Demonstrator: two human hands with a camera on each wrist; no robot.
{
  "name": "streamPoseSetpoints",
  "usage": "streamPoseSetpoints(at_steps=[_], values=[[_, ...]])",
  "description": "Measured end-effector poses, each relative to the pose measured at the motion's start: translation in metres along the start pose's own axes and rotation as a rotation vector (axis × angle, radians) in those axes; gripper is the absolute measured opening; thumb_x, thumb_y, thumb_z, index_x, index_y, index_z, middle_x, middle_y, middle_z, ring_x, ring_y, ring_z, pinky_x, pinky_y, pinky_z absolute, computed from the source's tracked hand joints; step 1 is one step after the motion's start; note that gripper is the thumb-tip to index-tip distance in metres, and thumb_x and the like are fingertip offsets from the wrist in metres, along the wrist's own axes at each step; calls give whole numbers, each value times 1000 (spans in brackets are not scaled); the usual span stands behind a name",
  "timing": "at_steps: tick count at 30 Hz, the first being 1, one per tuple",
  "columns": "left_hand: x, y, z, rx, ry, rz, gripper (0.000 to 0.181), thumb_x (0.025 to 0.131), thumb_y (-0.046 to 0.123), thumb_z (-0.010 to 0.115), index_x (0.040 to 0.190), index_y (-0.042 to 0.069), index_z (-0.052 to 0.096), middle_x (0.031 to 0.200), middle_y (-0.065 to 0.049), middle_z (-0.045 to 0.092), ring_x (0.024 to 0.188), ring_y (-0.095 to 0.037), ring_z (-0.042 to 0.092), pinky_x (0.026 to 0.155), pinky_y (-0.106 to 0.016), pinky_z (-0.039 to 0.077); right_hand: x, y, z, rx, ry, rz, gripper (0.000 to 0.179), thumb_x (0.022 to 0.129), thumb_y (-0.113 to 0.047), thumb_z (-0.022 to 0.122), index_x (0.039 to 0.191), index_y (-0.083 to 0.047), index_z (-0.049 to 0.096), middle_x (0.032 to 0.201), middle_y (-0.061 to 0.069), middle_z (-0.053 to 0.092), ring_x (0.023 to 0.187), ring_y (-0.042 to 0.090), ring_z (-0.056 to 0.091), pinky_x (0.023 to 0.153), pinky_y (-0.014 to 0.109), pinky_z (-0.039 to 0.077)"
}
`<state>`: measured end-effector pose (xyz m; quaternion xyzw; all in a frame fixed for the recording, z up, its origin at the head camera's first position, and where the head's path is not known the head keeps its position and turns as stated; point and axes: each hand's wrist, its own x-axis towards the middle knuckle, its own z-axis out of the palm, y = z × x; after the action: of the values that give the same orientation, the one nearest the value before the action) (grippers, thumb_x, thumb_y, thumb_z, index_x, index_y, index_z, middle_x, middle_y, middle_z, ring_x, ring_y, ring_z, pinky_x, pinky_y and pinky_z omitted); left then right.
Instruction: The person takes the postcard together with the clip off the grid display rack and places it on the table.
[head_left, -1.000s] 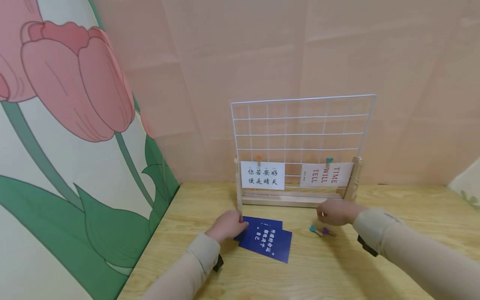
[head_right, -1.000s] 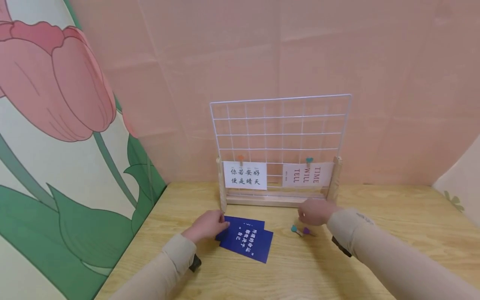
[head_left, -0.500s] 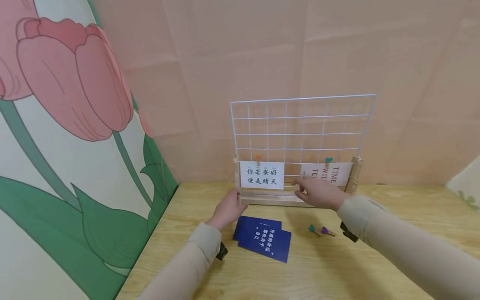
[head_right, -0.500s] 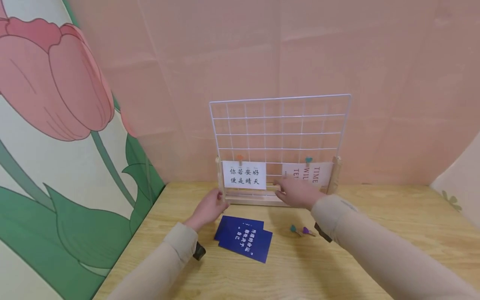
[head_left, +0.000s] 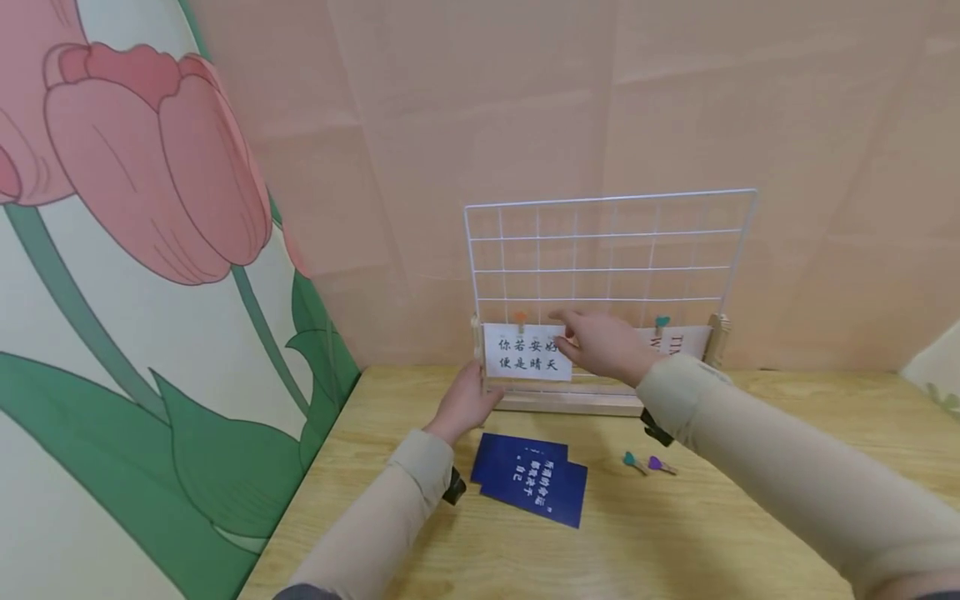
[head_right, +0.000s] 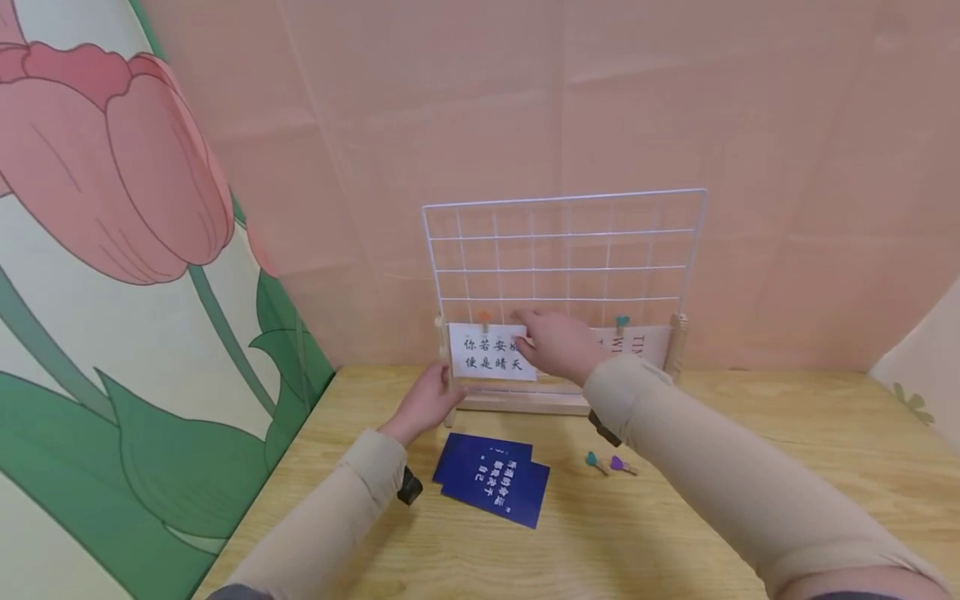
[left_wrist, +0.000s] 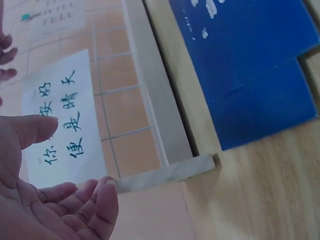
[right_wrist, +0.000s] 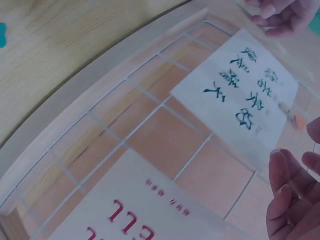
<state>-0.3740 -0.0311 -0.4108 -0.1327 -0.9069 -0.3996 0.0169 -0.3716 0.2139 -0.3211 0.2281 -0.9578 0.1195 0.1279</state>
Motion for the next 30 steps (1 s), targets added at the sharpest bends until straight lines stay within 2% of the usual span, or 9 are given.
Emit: streamPoseSetpoints(at_steps=[4, 7, 10, 15, 20, 24, 30], values=[[4, 4, 0, -46, 5, 12, 52, 99, 23, 68, 144, 4, 51, 140, -21, 55, 103, -29, 64, 75, -41, 58, 7, -7, -2, -14, 0, 13, 53, 103, -24, 64, 149, -4, 50, 110, 16, 70, 68, 19, 63, 59, 34, 54], [5, 7, 1, -86, 6, 12, 57, 98, 21, 69, 148, 3, 48, 143, -21, 53, 116, -34, 62, 89, -48, 56, 12, -10, -2, -12, -4, 23, 54, 103, -24, 63, 150, -4, 49, 109, 16, 70, 67, 19, 62, 56, 32, 53], [5, 10, 2, -126, 9, -11, 65, 98, 21, 69, 152, -2, 41, 140, -23, 54, 124, -37, 57, 103, -51, 48, 16, -14, -2, -6, -36, 52, 56, 103, -25, 63, 152, -3, 47, 106, 15, 69, 71, 19, 62, 59, 32, 53], [6, 12, 3, -190, 18, -46, 70, 99, 21, 69, 154, -6, 35, 133, -24, 55, 113, -34, 59, 97, -49, 51, 18, -18, -2, 3, -91, 91, 59, 103, -26, 62, 152, 1, 43, 106, 15, 69, 76, 21, 64, 66, 36, 57], [7, 8, 1, -199, 10, -30, 69, 100, 21, 68, 155, -4, 35, 131, -24, 55, 108, -31, 58, 94, -48, 52, 20, -20, 0, -9, -68, 89, 56, 104, -25, 60, 150, 2, 46, 111, 17, 70, 82, 25, 68, 69, 39, 59], [8, 4, 0, -220, -7, -2, 69, 100, 19, 68, 155, -4, 35, 127, -24, 55, 102, -30, 58, 89, -46, 53, 24, -22, 3, -31, -55, 70, 53, 104, -26, 60, 149, 0, 48, 112, 17, 71, 84, 26, 69, 64, 37, 58], [11, 3, 1, -227, -33, 20, 63, 102, 18, 65, 155, -3, 38, 125, -21, 56, 100, -27, 59, 84, -41, 54, 30, -23, 6, -56, -71, 57, 55, 103, -26, 61, 151, -1, 47, 106, 14, 72, 73, 20, 65, 51, 31, 49]])
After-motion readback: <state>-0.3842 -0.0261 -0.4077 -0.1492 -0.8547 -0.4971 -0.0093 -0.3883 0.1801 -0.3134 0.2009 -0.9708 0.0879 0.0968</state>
